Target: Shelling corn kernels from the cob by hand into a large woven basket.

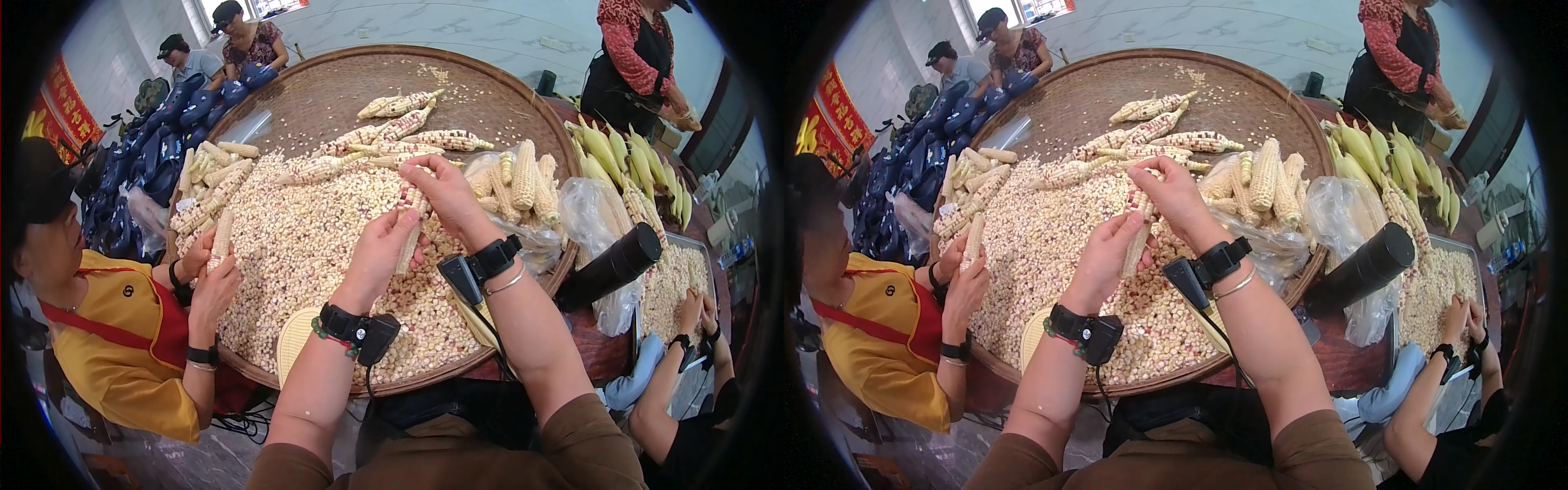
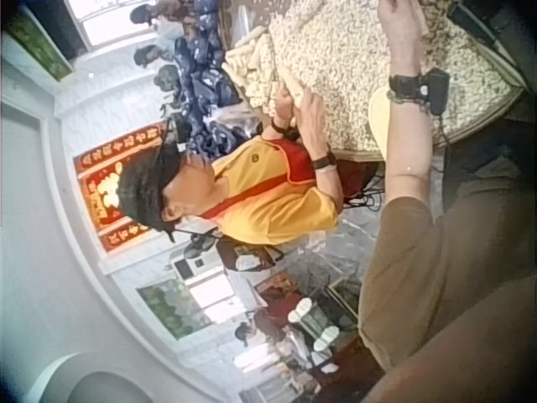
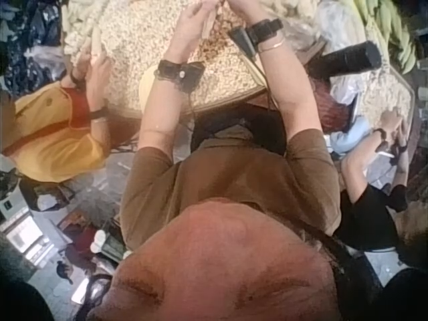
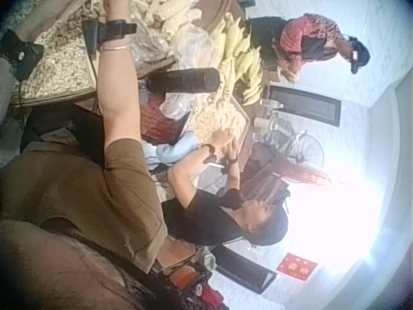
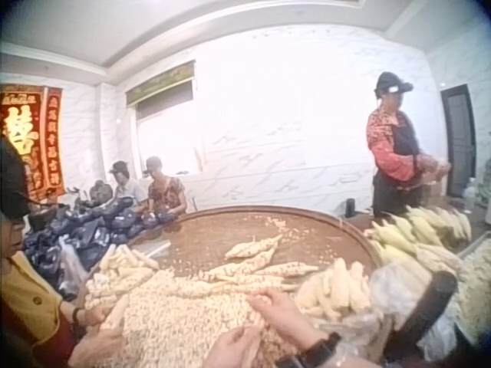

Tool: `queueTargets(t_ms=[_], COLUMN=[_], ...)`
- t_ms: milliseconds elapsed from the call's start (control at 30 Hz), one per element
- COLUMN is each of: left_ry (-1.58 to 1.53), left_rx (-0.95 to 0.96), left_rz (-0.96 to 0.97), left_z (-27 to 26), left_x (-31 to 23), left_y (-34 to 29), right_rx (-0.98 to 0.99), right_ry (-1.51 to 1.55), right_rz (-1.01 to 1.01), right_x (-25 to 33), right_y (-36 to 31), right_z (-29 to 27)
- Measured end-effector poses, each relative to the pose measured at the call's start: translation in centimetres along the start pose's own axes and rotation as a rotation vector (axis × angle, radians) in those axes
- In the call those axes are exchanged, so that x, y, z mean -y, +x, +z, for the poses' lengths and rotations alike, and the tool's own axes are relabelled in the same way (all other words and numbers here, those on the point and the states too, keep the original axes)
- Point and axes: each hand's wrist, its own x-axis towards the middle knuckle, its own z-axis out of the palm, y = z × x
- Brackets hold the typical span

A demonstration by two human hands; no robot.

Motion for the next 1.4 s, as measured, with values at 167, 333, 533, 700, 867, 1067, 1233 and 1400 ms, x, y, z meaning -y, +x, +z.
queueTargets(t_ms=[167,333,533,700,867,1067,1233,1400], left_ry=[-0.098,-0.273,-0.004,0.175,0.151,-0.137,-0.176,-0.149], left_rx=[0.072,0.053,-0.102,-0.136,-0.097,0.071,0.135,0.151], left_rz=[0.015,-0.073,-0.049,-0.018,-0.020,-0.023,-0.052,-0.032], left_z=[0.1,-0.4,0.6,0.9,0.5,0.3,0.1,0.3], left_x=[0.0,0.1,-0.2,0.2,-0.3,-0.7,-0.7,-1.0], left_y=[0.2,0.4,0.1,0.1,-0.1,-0.2,-0.2,-0.4], right_rx=[-0.029,-0.004,0.019,0.036,0.069,0.079,0.080,0.054], right_ry=[0.010,0.093,-0.048,-0.126,-0.093,0.170,0.127,0.109], right_rz=[0.044,0.089,0.112,0.102,0.069,0.097,0.132,0.137], right_x=[0.1,0.5,0.3,0.4,0.7,1.4,1.0,1.0], right_y=[0.2,0.0,-0.3,-0.5,-0.5,-0.5,-0.2,-0.1], right_z=[-0.5,-0.6,-0.1,0.1,0.0,-0.1,-0.5,-0.5])
